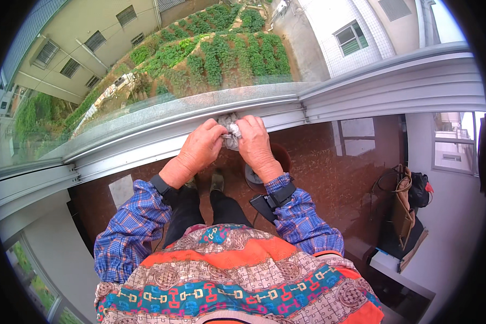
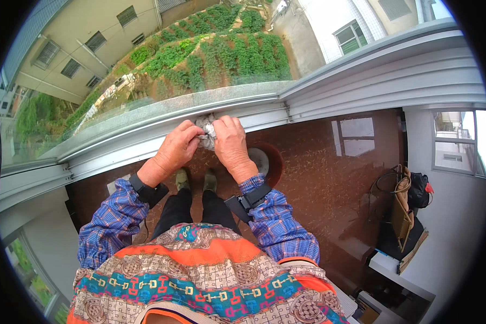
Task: Cleaning a window frame and track using a cloth and a bucket of water on a balcony.
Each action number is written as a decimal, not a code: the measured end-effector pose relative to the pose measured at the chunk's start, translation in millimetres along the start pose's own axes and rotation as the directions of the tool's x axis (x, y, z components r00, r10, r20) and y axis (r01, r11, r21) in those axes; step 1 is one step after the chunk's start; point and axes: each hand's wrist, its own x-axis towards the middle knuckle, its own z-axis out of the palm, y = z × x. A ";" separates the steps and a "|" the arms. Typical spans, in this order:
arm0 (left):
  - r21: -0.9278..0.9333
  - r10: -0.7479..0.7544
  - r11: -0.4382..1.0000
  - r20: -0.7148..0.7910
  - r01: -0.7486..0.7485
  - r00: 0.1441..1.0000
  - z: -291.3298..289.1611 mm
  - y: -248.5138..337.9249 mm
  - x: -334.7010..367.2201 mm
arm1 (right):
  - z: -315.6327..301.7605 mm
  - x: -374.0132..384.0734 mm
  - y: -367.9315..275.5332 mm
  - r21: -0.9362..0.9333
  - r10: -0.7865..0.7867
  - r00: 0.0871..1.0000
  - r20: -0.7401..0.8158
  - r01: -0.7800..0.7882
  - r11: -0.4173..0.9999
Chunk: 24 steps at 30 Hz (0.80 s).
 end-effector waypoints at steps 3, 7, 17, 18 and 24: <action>-0.030 -0.012 0.999 -0.019 0.012 1.000 2.1 1.4 -4.9 | -17.4 4.2 11.3 -0.075 0.064 0.997 -0.041 -0.067 0.995; -0.071 0.106 0.991 -0.120 -0.115 0.987 16.5 34.0 22.8 | -66.2 6.0 70.6 -0.363 0.223 0.934 -0.278 -0.317 0.876; -0.113 0.033 0.993 -0.071 -0.041 0.997 -9.6 14.6 -22.6 | -37.0 5.1 66.1 -0.439 0.124 0.992 -0.006 -0.114 0.891; -0.111 -0.032 0.994 -0.095 0.022 0.995 -18.5 12.6 -28.3 | -31.8 10.5 46.0 -0.393 0.068 0.997 -0.034 -0.076 0.917; 0.029 0.011 1.000 -0.240 -0.004 0.971 -39.6 4.8 -19.9 | -34.4 10.1 29.0 -0.116 0.117 0.993 0.035 -0.112 0.987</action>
